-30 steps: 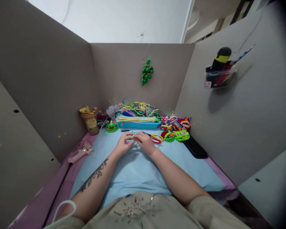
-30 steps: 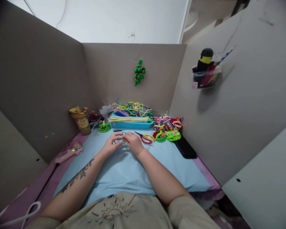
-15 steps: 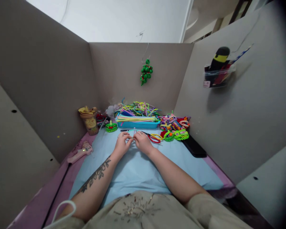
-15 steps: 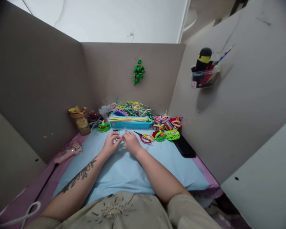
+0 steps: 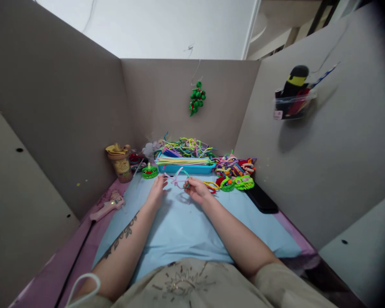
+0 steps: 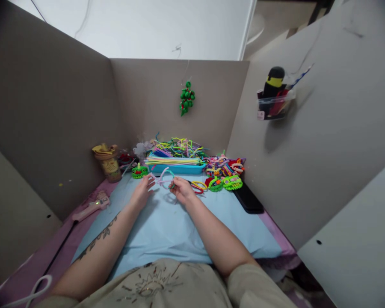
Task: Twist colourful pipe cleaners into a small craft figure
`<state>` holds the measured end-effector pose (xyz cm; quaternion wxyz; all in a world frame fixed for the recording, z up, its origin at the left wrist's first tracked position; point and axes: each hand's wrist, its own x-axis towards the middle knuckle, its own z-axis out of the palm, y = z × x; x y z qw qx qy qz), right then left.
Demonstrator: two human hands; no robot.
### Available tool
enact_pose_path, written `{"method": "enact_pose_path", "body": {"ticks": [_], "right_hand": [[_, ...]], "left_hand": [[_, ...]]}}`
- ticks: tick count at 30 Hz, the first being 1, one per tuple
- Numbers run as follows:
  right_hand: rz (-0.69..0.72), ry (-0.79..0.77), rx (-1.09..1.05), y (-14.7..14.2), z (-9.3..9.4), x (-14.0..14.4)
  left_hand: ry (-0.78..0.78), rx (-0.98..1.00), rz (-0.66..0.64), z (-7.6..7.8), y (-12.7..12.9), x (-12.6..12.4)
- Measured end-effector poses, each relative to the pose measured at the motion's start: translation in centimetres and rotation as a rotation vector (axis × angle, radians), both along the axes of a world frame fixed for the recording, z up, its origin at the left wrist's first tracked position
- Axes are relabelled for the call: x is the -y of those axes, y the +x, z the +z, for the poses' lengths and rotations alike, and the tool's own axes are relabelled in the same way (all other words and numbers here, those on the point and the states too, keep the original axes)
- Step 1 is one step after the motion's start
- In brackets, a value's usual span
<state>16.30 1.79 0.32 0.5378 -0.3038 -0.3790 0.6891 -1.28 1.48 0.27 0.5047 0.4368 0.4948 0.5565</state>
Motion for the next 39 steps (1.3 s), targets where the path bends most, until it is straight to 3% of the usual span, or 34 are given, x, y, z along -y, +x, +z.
{"method": "enact_pose_path", "body": {"ticks": [4, 8, 21, 25, 29, 31, 35, 39], "right_hand": [[0.115, -0.221, -0.289, 0.1, 0.0, -0.1], [0.183, -0.263, -0.353, 0.2, -0.2, -0.3], [0.237, -0.209, -0.102, -0.2, -0.4, 0.2], [0.263, -0.198, -0.016, -0.1, -0.3, 0.4], [0.275, -0.137, 0.111, -0.1, -0.2, 0.4], [0.189, -0.079, 0.211, -0.3, -0.2, 0.4], [-0.113, 0.194, 0.399, -0.8, -0.1, 0.5], [-0.134, 0.458, 0.531, -1.4, -0.1, 1.0]], "left_hand": [[-0.202, 0.253, -0.202, 0.0, 0.0, 0.1], [-0.201, 0.38, -0.369, 0.3, 0.1, 0.5], [-0.169, 0.393, -0.301, 0.9, 0.2, 1.0], [-0.125, 0.317, -0.354, 0.7, 0.1, 0.9], [-0.048, 0.213, -0.406, 0.4, -0.1, 0.8], [-0.024, 0.183, -0.39, 0.3, -0.1, 0.7], [0.061, 0.015, -0.219, 0.2, 0.1, 0.6], [0.161, -0.209, -0.092, 0.6, 0.6, 1.0]]}}
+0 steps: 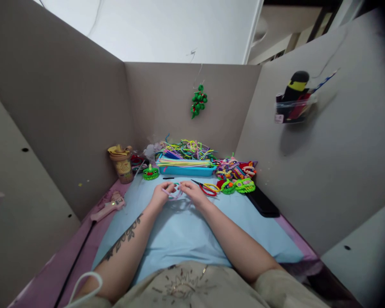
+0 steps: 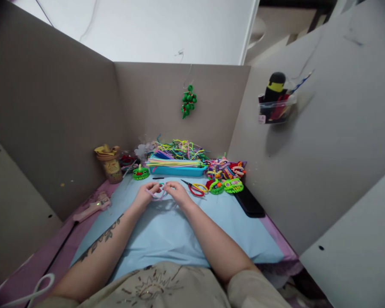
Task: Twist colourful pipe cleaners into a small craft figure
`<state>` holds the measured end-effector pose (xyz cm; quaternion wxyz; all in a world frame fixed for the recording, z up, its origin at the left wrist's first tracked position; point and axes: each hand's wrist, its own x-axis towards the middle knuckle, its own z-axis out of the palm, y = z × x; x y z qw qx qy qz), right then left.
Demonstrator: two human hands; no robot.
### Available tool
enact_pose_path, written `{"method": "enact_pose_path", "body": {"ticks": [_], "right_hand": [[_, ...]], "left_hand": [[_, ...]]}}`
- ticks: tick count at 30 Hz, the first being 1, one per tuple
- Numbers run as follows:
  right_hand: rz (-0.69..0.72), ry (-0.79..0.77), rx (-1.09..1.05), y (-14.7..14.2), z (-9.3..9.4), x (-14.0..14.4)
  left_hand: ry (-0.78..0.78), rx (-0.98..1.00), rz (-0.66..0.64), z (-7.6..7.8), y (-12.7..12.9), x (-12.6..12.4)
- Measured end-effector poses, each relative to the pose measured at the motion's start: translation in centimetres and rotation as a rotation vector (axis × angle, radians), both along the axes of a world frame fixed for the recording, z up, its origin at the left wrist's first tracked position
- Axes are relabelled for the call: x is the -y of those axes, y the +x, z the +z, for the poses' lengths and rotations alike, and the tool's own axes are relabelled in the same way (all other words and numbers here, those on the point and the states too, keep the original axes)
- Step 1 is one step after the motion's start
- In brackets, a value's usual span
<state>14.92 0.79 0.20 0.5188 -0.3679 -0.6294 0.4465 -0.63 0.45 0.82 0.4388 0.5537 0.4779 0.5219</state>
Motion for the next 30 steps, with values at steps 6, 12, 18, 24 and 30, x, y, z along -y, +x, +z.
{"method": "enact_pose_path", "body": {"ticks": [6, 12, 18, 24, 30], "right_hand": [[-0.024, -0.062, 0.022, -0.7, -0.3, 0.4], [-0.073, -0.054, 0.029, -0.5, -0.7, 0.1], [-0.141, 0.034, 0.148, -0.8, -1.1, 0.0], [-0.056, 0.097, 0.15, -0.9, -0.1, 0.8], [-0.055, 0.073, -0.128, -0.2, 0.3, 0.4]], "left_hand": [[0.053, -0.01, -0.105, 0.3, 0.7, 0.6], [0.026, 0.044, -0.126, -0.1, 0.7, 0.5], [-0.001, 0.052, -0.111, -0.4, 0.5, 0.2], [-0.101, 0.213, -0.097, -0.2, 0.1, -0.2], [-0.361, 0.794, -0.258, 0.9, -1.3, -0.3]]}}
